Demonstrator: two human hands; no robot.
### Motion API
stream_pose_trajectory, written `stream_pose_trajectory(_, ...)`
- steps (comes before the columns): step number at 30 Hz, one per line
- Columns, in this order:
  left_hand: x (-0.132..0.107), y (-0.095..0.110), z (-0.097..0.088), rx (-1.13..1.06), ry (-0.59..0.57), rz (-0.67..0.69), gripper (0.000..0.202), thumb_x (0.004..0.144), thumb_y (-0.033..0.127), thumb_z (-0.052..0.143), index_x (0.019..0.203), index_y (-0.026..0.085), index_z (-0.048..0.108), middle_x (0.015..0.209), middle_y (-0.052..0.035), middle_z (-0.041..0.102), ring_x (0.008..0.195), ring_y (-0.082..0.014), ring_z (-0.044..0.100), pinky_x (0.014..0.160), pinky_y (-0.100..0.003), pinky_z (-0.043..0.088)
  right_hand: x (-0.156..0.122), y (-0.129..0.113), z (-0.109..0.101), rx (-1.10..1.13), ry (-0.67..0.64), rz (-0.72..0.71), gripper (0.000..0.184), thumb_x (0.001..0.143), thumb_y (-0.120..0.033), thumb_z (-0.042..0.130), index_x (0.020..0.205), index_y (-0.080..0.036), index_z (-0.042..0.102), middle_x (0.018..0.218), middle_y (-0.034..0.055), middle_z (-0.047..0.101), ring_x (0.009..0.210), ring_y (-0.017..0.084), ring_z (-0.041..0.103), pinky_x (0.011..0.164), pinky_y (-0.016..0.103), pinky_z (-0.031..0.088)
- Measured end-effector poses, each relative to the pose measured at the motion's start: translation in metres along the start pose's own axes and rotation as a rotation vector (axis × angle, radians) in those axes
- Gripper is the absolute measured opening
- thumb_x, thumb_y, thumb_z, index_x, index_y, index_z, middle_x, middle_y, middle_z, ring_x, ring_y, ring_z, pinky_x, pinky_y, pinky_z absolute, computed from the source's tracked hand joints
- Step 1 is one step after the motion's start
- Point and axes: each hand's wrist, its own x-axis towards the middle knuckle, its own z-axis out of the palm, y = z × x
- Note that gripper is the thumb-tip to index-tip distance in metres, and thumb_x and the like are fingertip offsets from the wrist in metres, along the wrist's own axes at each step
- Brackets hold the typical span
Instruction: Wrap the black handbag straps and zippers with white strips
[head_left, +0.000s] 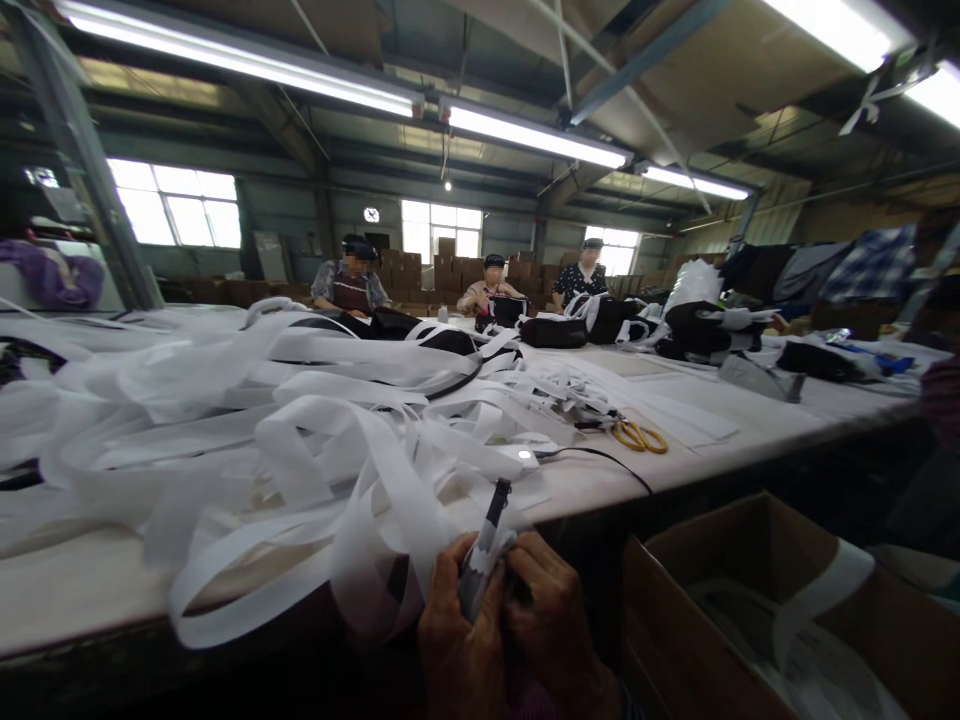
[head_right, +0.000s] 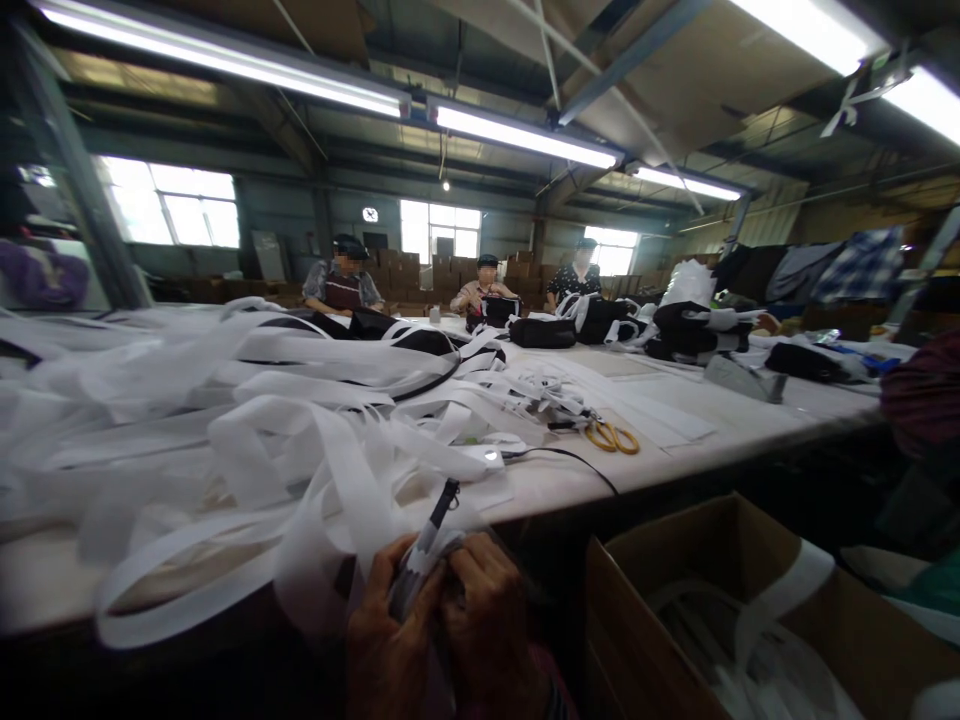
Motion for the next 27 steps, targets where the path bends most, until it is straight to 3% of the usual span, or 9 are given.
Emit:
stream_pose_trajectory(7,0.009,0.003,-0.015,0.160,-0.007,0.053,0.041,0.086,0.049,0.069,0.113,0.019,0.065,0.104,-0.0091,0.071,0.093,-0.0280,0.068,0.086,-0.038,0.053,0.010,-0.016,0.000,0.114,0.010,0.039,0.020,0.086,-0.007,0.060,0.069,-0.018,0.057,0.070,0.0011,0.058,0.065,0.014,0.055,0.060,0.023,0.040)
stream_pose_trajectory(18,0.011,0.016,-0.026,0.078,0.012,-0.038,0.044,0.082,0.051,0.074,0.109,0.017,0.067,0.088,-0.0019,0.069,0.078,-0.0186,0.064,0.069,-0.025,0.052,0.017,-0.032,-0.010,0.078,-0.006,0.022,0.021,0.083,-0.004,0.058,0.068,-0.018,0.056,0.067,-0.0003,0.053,0.065,0.013,0.052,0.062,0.024,0.039)
stream_pose_trajectory(22,0.013,0.014,-0.027,0.072,-0.011,-0.043,0.042,0.081,0.049,0.077,0.109,0.018,0.069,0.092,-0.0022,0.071,0.084,-0.0187,0.065,0.074,-0.024,0.053,0.015,-0.032,-0.011,0.070,-0.073,0.049,0.019,0.088,-0.005,0.060,0.073,-0.017,0.060,0.072,0.0011,0.057,0.068,0.014,0.054,0.063,0.025,0.040)
stream_pose_trajectory(27,0.015,0.017,-0.033,-0.102,-0.134,-0.200,0.049,0.083,0.048,0.077,0.122,0.021,0.065,0.106,-0.0034,0.074,0.092,-0.0189,0.069,0.082,-0.026,0.056,0.015,-0.035,-0.024,0.137,-0.156,0.109,0.014,0.095,-0.013,0.062,0.083,-0.018,0.067,0.081,0.0026,0.062,0.077,0.016,0.058,0.070,0.027,0.044)
